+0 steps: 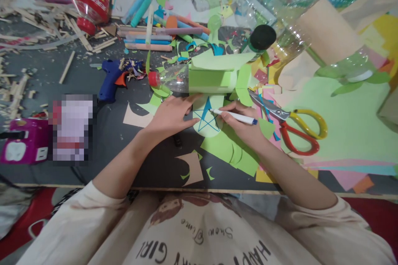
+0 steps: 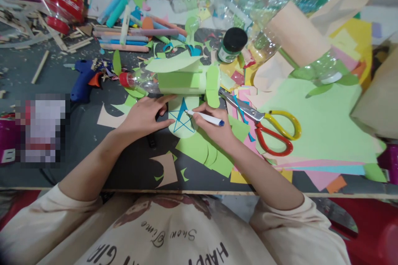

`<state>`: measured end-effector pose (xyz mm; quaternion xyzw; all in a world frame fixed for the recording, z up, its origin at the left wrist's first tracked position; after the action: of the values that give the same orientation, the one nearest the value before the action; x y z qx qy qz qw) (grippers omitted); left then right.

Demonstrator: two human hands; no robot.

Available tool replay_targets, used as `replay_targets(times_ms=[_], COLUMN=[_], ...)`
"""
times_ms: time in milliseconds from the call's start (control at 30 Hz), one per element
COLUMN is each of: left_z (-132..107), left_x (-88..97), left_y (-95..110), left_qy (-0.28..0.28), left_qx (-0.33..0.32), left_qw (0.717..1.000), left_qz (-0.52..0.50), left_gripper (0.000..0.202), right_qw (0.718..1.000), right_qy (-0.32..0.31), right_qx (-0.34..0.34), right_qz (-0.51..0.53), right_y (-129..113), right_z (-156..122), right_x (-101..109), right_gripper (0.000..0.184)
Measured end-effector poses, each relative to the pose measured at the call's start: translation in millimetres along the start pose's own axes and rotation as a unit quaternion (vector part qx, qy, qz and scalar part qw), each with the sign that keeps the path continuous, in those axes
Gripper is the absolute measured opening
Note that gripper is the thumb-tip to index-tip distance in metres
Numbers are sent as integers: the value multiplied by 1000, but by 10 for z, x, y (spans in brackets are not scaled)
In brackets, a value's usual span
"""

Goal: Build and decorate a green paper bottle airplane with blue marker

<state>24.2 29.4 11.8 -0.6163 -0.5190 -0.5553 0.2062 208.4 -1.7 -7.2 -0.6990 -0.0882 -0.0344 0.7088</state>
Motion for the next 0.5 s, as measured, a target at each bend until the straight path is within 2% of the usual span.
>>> replay_targets(times_ms=[267, 500], left_z=[9, 6], left_x=[4, -4], left_y=[6, -3], left_qy=[-11, -12], left_qx=[6, 5], left_qw=[1000, 1000], left_qz=[-1, -3], left_gripper=[61, 61], right_qw=[995, 992], right_qy=[-38, -105], right_qx=[39, 42], right_qz=[-80, -52], right_y=[-60, -105], right_z=[-8, -32], right_x=[6, -53], right_gripper=[10, 10])
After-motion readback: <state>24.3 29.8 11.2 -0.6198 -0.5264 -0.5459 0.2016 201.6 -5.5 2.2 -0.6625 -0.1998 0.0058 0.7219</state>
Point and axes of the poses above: each hand's wrist, its own z-axis towards the middle knuckle, its own x-axis out of the back of the hand, y = z × x, the point moved 5 cm from there along z, towards the middle knuckle, and after that the axes turned 5 degrees about x, right-handed, at the moved point
